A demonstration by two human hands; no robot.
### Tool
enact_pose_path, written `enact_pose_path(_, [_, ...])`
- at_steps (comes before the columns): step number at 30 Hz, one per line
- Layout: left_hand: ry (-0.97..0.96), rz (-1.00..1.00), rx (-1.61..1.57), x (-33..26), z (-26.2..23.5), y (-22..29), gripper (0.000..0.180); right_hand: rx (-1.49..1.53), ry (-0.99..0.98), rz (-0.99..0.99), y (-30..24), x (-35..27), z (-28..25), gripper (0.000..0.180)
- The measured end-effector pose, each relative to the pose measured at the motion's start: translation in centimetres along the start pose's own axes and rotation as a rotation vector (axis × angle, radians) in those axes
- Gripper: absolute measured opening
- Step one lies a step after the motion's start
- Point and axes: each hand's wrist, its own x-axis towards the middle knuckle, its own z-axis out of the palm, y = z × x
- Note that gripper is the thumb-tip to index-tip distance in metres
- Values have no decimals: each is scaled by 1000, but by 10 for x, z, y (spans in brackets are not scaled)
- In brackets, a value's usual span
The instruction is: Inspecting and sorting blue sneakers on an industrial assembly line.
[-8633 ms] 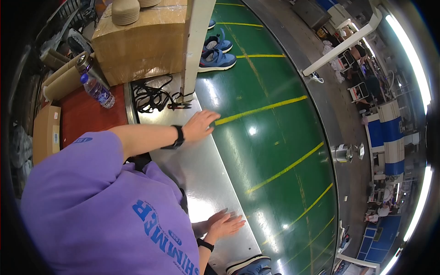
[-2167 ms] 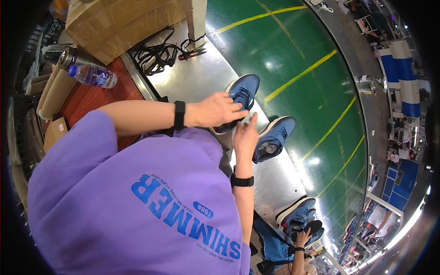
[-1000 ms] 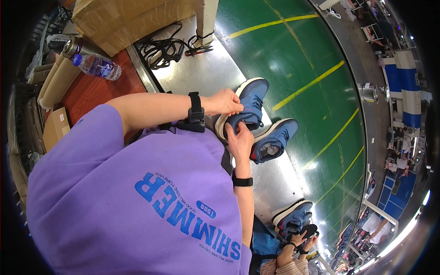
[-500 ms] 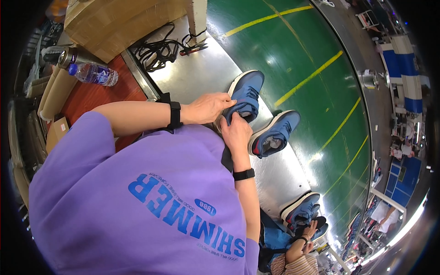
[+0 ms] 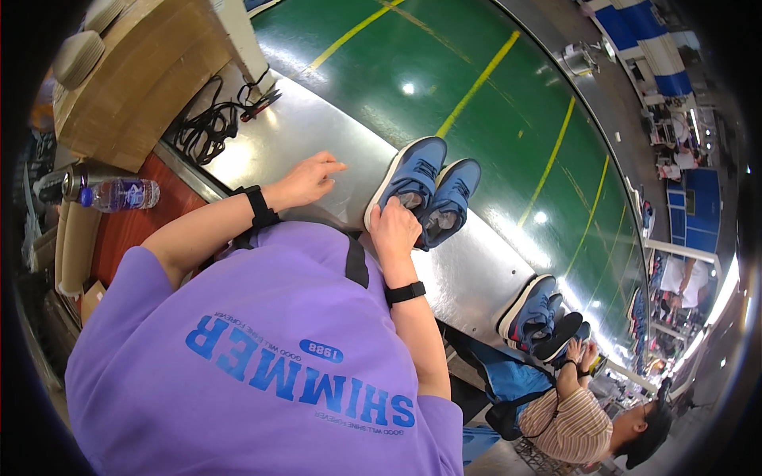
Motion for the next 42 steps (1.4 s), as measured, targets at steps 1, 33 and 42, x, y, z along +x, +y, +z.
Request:
enact_pose_path(1, [17,33,43,1,4,-6,37,-4,6,22,5,-5,0,21])
enact_pose_path(33, [195,61,83,24,35,-36,20,233,7,211,156,-56,-28,25])
enact_pose_path(42, [298,20,173,71,-27,-11,25,143,33,229,118,1,33,50])
